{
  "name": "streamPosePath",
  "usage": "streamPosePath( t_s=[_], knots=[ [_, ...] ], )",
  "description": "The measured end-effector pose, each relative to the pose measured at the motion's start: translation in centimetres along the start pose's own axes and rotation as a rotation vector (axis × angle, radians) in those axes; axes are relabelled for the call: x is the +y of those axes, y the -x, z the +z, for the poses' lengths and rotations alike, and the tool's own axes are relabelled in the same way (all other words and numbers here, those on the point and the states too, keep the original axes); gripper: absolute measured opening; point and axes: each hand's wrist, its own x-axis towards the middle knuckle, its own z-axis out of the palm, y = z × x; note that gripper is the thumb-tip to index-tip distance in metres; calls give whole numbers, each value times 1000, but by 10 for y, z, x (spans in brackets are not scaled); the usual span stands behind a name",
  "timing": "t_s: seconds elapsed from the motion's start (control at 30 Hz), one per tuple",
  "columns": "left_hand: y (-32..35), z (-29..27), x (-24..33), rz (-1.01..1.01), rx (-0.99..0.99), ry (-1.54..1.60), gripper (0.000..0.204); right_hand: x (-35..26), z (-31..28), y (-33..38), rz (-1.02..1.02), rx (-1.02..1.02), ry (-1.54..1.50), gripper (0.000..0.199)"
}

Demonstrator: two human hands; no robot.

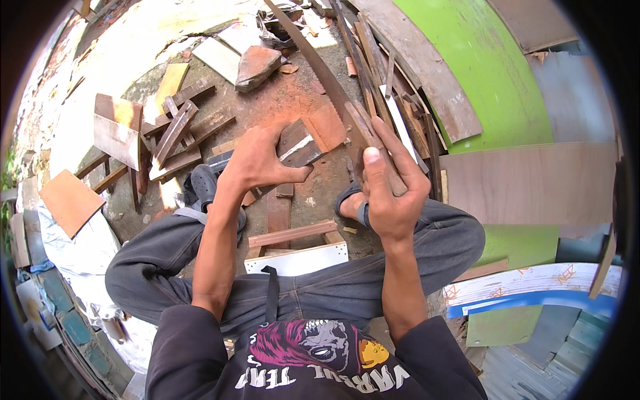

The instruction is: The person sits on the ground and uses a hand saw to cut a small piece of wood. They hold the wood with one hand and saw with the other, then inspect the cut piece and place it aside.

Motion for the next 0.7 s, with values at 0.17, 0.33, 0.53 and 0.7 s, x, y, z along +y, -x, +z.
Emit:
streamPosePath(
  t_s=[0.17,0.33,0.53,0.7],
  knots=[
    [-1,-19,-15,-70,59,30,71,-24,-40,19,146,86,-357,47],
    [1,-19,-15,-32,62,40,74,-17,-59,52,172,-29,-421,48],
    [4,-22,-15,-15,116,60,73,-9,-40,54,297,-76,-398,45],
    [8,-35,-13,-68,64,-26,68,-7,-49,67,301,-111,-310,46]
  ],
)
